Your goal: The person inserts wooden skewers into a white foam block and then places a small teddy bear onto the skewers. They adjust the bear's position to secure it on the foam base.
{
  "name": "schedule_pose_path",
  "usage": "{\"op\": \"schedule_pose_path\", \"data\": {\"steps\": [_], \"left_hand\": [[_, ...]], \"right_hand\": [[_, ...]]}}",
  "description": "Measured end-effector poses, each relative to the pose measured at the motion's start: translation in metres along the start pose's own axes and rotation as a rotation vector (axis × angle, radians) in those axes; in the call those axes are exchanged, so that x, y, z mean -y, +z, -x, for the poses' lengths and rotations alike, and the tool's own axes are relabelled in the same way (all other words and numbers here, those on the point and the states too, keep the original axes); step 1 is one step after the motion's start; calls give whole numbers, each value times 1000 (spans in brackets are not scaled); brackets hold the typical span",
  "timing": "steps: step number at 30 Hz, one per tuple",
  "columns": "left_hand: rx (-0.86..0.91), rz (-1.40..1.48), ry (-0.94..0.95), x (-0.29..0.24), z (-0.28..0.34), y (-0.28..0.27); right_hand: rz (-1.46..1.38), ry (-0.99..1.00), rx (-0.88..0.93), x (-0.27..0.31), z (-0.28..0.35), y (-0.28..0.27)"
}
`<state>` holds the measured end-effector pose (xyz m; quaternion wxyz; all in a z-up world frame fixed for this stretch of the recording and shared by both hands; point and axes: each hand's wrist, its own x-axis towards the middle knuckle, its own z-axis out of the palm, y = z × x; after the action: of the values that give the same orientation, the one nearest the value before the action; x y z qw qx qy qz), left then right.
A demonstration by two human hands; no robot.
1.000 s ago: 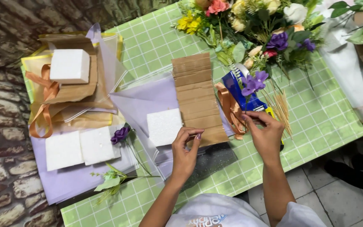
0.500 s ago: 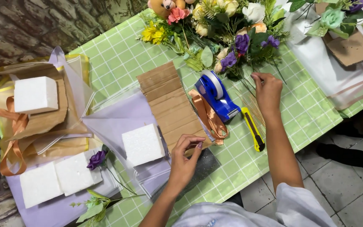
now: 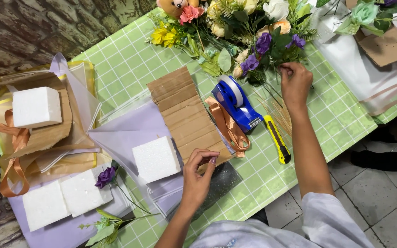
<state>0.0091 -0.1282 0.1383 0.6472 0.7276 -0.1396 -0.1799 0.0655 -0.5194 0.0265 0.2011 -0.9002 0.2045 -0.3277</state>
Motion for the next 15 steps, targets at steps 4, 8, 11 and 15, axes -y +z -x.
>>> {"op": "schedule_pose_path", "data": {"steps": [4, 8, 11, 15], "left_hand": [[-1, -7, 9, 1, 0, 0], [2, 7, 8, -2, 0, 0], [0, 9, 20, -5, -1, 0], [8, 22, 51, -8, -4, 2]], "right_hand": [[-61, 5, -119, 22, -1, -23], [-206, 64, -217, 38, 3, -40], [-329, 139, -195, 59, 12, -51], [-518, 342, 2, 111, 32, -79]]}}
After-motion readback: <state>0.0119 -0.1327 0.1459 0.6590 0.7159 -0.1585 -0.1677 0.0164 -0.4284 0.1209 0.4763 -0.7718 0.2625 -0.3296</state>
